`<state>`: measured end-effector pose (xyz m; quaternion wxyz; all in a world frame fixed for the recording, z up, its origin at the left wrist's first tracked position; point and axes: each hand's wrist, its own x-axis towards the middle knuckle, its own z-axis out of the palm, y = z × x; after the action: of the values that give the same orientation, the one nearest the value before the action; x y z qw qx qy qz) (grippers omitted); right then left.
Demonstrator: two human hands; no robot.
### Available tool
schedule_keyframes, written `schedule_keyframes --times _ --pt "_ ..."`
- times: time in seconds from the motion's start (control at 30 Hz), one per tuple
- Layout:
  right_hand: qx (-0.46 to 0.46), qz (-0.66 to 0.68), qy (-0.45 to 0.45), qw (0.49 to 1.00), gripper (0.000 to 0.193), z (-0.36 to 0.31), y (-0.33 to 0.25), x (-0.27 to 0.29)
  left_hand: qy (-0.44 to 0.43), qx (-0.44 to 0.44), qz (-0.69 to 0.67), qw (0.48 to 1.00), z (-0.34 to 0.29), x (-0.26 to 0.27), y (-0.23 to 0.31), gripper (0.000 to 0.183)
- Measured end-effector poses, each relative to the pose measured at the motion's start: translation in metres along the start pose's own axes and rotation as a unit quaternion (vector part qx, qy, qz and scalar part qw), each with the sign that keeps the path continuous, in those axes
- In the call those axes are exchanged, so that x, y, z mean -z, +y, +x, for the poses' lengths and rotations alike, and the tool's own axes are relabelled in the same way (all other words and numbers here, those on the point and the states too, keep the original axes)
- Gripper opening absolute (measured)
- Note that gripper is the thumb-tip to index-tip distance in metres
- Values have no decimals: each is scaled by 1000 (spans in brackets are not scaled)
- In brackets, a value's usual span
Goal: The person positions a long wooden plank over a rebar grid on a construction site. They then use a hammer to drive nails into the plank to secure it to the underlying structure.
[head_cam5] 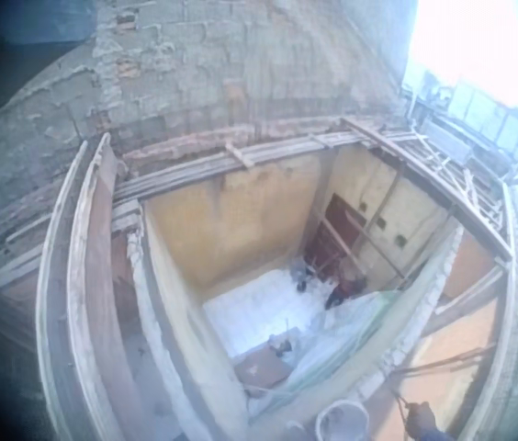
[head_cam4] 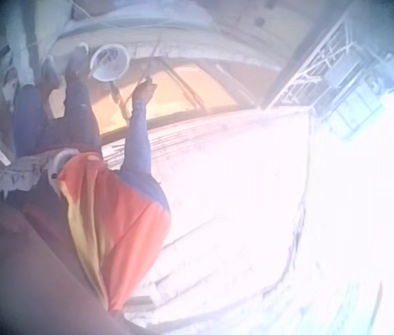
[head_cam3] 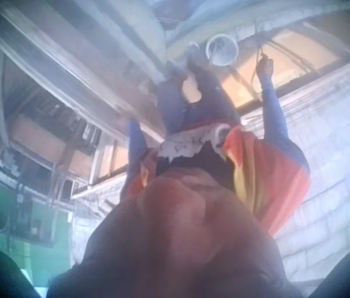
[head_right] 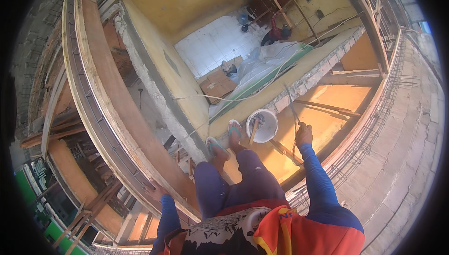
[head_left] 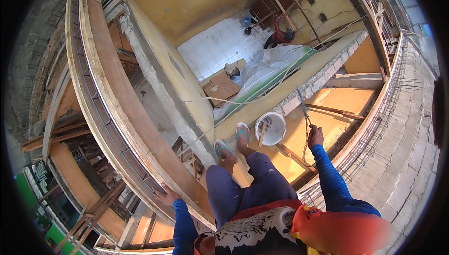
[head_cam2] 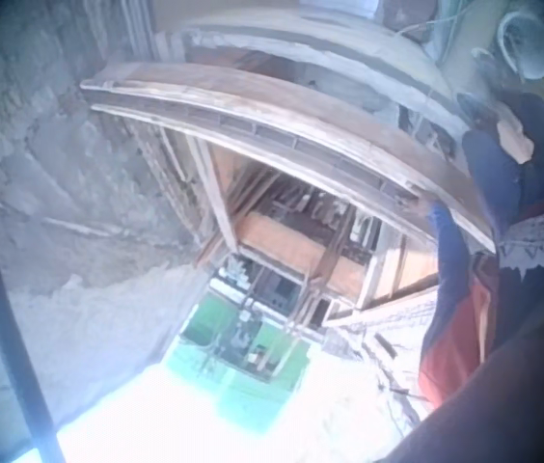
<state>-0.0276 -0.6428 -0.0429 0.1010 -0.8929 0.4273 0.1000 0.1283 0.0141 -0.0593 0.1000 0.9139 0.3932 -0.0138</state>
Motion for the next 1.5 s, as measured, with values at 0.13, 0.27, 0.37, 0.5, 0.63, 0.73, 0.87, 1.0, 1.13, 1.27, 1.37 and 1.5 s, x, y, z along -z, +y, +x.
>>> schedule_keyframes --times 0.13,0.27,0.37,0.5,0.63,0.73,0.87,1.0,1.13,1.27,1.37,1.5 --pt "25 19 -14 999 23 2 -12 27 -22 58 20 998 4 -5 -5 75" --pt "11 20 -6 1000 23 2 -13 48 -20 60 40 997 10 -10 -13 78" --pt "-1 39 -12 999 20 -4 -15 55 -32 60 54 996 11 -12 -15 81" --pt "40 49 -16 998 20 -13 -21 58 -45 63 71 994 10 -6 -10 83" --pt "45 84 -25 995 23 -15 -29 61 -54 55 58 995 8 2 -2 83" --pt "23 89 -69 993 24 -16 -35 62 -62 54 56 995 8 4 -2 83" --pt "27 117 -61 991 25 -21 -45 62 -75 56 72 993 8 5 1 84" --pt "8 123 -62 990 24 -32 -55 66 -119 108 112 981 6 12 11 89" --pt "-10 152 -76 985 25 -41 -65 75 -129 126 147 973 9 21 22 97" --pt "8 140 -67 988 29 -48 -84 90 -119 139 139 973 14 33 48 95" --pt "35 187 -46 981 31 -52 -112 107 -33 12 2 999 5 48 98 78" --pt "91 289 -96 948 35 -55 -164 141 -98 -199 -302 927 -49 89 188 45"
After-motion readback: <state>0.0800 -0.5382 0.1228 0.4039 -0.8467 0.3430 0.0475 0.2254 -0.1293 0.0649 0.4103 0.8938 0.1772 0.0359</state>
